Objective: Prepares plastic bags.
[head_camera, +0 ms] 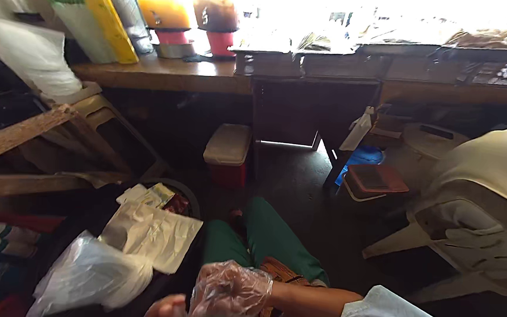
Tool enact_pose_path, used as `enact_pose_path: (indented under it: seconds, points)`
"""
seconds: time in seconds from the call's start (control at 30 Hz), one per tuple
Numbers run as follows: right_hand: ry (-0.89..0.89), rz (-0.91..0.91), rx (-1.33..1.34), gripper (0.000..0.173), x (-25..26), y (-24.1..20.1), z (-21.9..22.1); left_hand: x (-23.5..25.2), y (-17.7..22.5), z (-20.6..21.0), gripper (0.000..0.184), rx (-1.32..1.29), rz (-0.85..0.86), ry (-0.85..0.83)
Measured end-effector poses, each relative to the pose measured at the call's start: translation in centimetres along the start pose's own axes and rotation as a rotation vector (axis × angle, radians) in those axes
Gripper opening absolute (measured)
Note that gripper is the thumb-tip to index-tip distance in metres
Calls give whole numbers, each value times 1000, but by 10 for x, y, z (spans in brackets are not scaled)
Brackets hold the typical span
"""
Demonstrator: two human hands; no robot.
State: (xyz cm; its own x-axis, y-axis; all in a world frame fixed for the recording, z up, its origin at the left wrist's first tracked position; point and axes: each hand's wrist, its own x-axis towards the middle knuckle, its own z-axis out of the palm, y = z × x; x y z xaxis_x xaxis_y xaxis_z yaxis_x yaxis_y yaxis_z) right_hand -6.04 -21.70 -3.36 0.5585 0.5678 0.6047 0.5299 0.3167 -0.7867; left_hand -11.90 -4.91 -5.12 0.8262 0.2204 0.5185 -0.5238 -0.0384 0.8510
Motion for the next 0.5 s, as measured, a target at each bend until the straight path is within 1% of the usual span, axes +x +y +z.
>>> enact_pose_path:
  seconds: [0.1,0.17,0.23,0.3,0.33,0.37,0.43,0.47,0.5]
  points:
    - [-44,35,25,21,1,-9,3,-1,3,11,28,142,-8,76]
    - [-97,70,34,28,-5,-6,6,0,-1,17,30,154,-21,122]
    - [-146,135,129,33,-8,-2,9,0,-7,19,31,129,-25,152]
    - [-192,205,243,27,-8,4,11,1,-10,15,30,62,-48,191]
    - [-222,244,274,23,-6,7,9,3,-10,11,28,25,-76,242]
    - [-240,301,263,22,-3,8,7,4,-9,5,28,-12,-118,307]
    - [-318,423,146,38,6,12,1,5,-5,-12,32,-74,-211,425]
    - [-384,466,92,38,14,16,-3,5,-5,-20,33,-100,-236,452]
    - [-452,475,72,28,21,22,-9,4,-10,-26,33,-126,-239,449]
